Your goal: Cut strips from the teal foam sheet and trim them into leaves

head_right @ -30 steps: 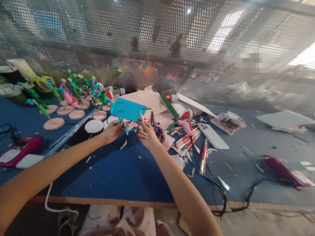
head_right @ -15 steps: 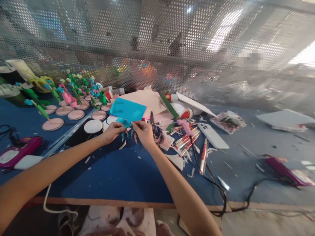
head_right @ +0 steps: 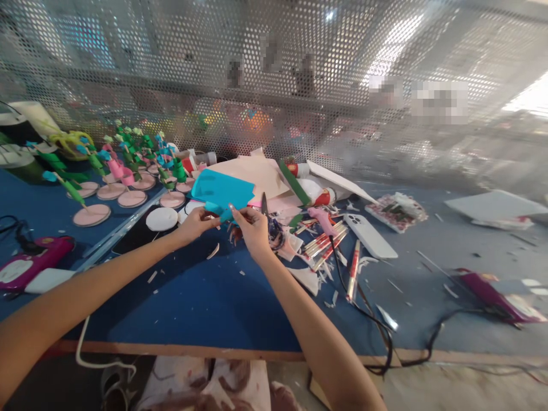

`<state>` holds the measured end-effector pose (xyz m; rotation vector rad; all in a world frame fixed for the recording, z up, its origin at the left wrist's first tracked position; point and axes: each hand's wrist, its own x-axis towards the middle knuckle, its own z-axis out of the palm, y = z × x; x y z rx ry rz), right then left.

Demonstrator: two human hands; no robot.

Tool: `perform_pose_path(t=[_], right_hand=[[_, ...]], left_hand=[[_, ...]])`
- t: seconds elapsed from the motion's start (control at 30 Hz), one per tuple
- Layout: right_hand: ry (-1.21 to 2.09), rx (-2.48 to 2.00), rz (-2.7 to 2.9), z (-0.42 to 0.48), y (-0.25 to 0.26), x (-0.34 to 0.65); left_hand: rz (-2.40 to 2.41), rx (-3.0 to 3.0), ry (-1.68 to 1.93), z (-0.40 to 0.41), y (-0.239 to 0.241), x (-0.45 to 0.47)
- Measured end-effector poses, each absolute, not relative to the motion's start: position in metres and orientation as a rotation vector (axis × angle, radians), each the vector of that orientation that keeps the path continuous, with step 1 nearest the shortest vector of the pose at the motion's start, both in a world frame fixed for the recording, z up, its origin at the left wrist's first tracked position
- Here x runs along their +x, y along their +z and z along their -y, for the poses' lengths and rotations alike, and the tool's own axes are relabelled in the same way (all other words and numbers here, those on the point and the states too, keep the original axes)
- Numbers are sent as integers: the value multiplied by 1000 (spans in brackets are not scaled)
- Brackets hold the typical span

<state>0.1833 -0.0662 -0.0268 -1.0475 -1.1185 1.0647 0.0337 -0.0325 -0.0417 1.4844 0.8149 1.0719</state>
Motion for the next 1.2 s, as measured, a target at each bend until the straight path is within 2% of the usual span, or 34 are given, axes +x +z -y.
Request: perform_pose_path(t=[0.2,0.37,0.6,0.83,1.2], right_hand=[[1093,-1055,1097,67,-27,182],[1083,-995,1113,69,-27,180],[1042,-1031,1034,68,-31,180],[1060,-965,945,63,-34,182],[1112,-928,866,66,-30,176]], left_hand=[[-871,1428,1285,33,-41,34],[-913,1306,1290,32,-37,35],[-983,1807,1516,40,-28,30],[-657,1916,1318,51,-32,31],[-740,1754,1353,41,-41,34]])
